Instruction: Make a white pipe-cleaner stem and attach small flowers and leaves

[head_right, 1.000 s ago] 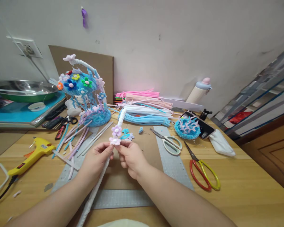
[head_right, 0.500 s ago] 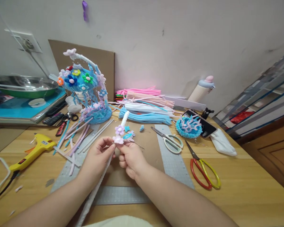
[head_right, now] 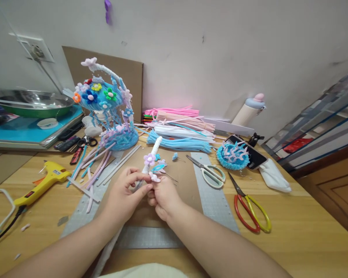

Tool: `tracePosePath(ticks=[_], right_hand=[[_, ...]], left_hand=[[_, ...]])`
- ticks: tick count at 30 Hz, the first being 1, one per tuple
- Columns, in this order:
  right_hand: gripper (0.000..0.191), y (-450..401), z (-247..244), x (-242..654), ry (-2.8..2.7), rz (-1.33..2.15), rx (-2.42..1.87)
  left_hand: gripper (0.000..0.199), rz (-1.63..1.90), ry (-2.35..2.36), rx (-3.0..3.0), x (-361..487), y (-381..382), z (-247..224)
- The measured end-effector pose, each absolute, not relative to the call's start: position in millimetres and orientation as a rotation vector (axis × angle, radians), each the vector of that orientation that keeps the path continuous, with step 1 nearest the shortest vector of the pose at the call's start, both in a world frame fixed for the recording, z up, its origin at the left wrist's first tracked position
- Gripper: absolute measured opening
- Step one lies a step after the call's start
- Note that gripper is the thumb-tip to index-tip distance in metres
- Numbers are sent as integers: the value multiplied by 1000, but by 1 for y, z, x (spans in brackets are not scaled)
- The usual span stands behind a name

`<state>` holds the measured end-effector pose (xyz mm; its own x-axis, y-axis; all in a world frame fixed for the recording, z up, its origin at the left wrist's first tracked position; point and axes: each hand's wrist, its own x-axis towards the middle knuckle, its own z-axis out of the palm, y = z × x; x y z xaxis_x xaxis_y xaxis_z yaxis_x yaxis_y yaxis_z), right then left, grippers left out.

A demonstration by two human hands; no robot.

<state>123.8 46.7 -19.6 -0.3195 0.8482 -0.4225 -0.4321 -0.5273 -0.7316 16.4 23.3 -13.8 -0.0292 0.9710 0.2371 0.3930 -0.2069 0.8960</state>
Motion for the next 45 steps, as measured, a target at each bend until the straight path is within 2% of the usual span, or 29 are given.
tracePosePath(ticks=[7, 15, 22, 26, 28, 34, 37, 40, 45], right_hand=[[35, 45, -20, 123, -664, 1926, -1047], [40, 43, -24, 123, -671, 1905, -1032], [32, 42, -22, 122, -654, 1872, -1044], [31, 41, -21, 121, -697, 1871, -1023], [28, 40, -22, 121, -717, 1858, -1015], [19, 40, -27, 122, -729, 1816, -1026], [20, 40, -27, 123, -737, 1858, -1002], [27, 42, -26, 125, -716, 1876, -998], [37, 43, -24, 127, -673, 1873, -1029]], left_hand=[[14, 1190, 1437, 1701, 16, 23, -15], [6, 1163, 1409, 1713, 15, 23, -10], [6, 1195, 1351, 1690, 16, 23, -7], [41, 1228, 1348, 1710, 16, 21, -10], [47, 1206, 1276, 1810, 15, 20, -9], [27, 1159, 1180, 1961, 14, 20, -5], [17, 1216, 1211, 1802, 14, 23, -5], [10, 1283, 1186, 1344, 11, 27, -5], [19, 1328, 886, 749, 5, 34, 3]])
